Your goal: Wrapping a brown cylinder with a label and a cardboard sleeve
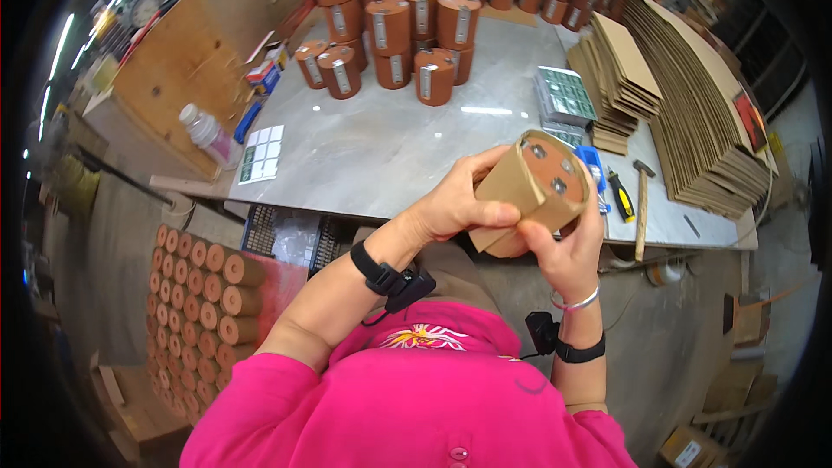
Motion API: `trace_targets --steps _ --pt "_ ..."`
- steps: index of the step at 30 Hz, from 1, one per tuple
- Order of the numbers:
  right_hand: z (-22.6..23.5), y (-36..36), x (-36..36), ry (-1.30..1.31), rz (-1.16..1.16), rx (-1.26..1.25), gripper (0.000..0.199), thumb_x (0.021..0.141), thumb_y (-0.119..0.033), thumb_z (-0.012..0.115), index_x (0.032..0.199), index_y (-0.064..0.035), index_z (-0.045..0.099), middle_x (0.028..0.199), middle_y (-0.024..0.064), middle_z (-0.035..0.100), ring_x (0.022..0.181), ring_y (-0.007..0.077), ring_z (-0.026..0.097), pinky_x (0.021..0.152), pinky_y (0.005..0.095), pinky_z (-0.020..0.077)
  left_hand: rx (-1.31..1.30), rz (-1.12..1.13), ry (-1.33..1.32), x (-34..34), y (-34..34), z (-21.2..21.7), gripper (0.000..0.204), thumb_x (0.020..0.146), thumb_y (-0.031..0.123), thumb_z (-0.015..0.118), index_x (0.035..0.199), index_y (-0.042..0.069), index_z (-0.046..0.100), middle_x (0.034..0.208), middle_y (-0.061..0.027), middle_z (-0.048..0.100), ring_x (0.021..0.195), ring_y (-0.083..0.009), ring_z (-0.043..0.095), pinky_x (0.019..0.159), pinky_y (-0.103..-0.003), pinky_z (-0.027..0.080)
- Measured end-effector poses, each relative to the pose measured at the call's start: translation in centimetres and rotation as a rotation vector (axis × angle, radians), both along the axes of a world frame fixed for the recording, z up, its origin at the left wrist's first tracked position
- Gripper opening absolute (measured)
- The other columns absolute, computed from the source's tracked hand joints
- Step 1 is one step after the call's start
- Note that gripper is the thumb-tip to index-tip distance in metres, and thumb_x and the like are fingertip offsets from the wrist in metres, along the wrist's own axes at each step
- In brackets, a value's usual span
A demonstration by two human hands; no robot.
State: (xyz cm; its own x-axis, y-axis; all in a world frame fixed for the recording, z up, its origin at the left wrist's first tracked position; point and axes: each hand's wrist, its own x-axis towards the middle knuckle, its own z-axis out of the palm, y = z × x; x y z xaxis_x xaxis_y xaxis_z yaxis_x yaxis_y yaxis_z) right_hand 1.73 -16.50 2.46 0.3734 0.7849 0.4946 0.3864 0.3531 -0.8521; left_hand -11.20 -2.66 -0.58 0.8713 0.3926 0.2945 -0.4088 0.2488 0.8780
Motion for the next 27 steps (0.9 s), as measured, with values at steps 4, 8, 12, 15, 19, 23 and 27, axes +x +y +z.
trace_targets --steps 4,8,12,15,19,23,27 --pt "-0.4 1.6 -3.1 -0.023 0.164 0.02 0.096 0.073 -0.029 0.087 0.145 0.0063 0.034 0.127 0.0175 0.062 0.115 0.0241 0.063 0.097 0.0347 0.0502 0.039 0.144 0.003 -5.7 0.1 1.4 0.088 0.065 0.032 0.09 0.137 -0.002 0.051 0.126 -0.0091 0.062 0.116 -0.0177 0.057 0.102 -0.033 0.044" --pt "-2.3 3.8 -6.1 0.023 0.383 -0.033 0.084 0.084 -0.024 0.077 0.148 0.0052 0.032 0.129 0.0185 0.06 0.114 0.0234 0.062 0.098 0.0349 0.0483 -0.067 0.268 0.087 -11.9 -0.5 0.4 0.074 0.075 0.032 0.083 0.134 -0.002 0.054 0.121 -0.0089 0.064 0.112 -0.0168 0.06 0.098 -0.032 0.047" --pt "-5.0 5.9 -7.8 0.029 0.564 -0.271 0.061 0.094 -0.006 0.061 0.148 0.0031 0.035 0.129 0.0181 0.06 0.104 0.0204 0.065 0.092 0.0321 0.0504 -0.607 0.447 0.09 -18.4 -1.7 -2.9 0.064 0.091 0.047 0.066 0.134 0.002 0.053 0.125 -0.0112 0.063 0.111 -0.0222 0.062 0.096 -0.038 0.051" --pt "-7.7 7.2 -8.2 -0.023 0.626 -0.377 0.053 0.096 -0.004 0.059 0.146 0.0016 0.041 0.12 0.0162 0.065 0.095 0.0172 0.067 0.086 0.0286 0.0516 -0.873 0.614 -0.024 -25.3 -4.5 -6.3 0.068 0.093 0.056 0.059 0.141 0.01 0.047 0.133 -0.0117 0.058 0.118 -0.0293 0.059 0.102 -0.05 0.046" --pt "-9.9 9.0 -9.0 -0.119 0.719 -0.443 0.048 0.097 -0.005 0.059 0.143 0.0017 0.046 0.112 0.0141 0.068 0.09 0.0154 0.067 0.082 0.0269 0.0517 -1.119 0.975 -0.089 -31.8 -9.8 -11.0 0.065 0.094 0.059 0.054 0.142 0.014 0.047 0.133 -0.0126 0.057 0.121 -0.0311 0.056 0.1 -0.054 0.046" --pt "-11.7 9.8 -9.6 -0.154 0.778 -0.513 0.044 0.099 -0.005 0.057 0.14 0.0033 0.047 0.108 0.0126 0.068 0.088 0.0151 0.066 0.082 0.0281 0.0545 -1.324 1.087 -0.122 -34.7 -13.0 -16.6 0.062 0.095 0.058 0.053 0.138 0.014 0.05 0.131 -0.013 0.058 0.119 -0.0312 0.057 0.098 -0.053 0.048" --pt "-11.9 9.6 -10.1 -0.144 0.766 -0.605 0.044 0.098 -0.004 0.058 0.14 0.0033 0.047 0.108 0.0118 0.067 0.087 0.0161 0.065 0.084 0.0286 0.0534 -1.51 1.219 -0.226 -36.9 -16.6 -21.5 0.06 0.094 0.057 0.054 0.135 0.014 0.051 0.129 -0.014 0.058 0.116 -0.0324 0.058 0.095 -0.052 0.049"
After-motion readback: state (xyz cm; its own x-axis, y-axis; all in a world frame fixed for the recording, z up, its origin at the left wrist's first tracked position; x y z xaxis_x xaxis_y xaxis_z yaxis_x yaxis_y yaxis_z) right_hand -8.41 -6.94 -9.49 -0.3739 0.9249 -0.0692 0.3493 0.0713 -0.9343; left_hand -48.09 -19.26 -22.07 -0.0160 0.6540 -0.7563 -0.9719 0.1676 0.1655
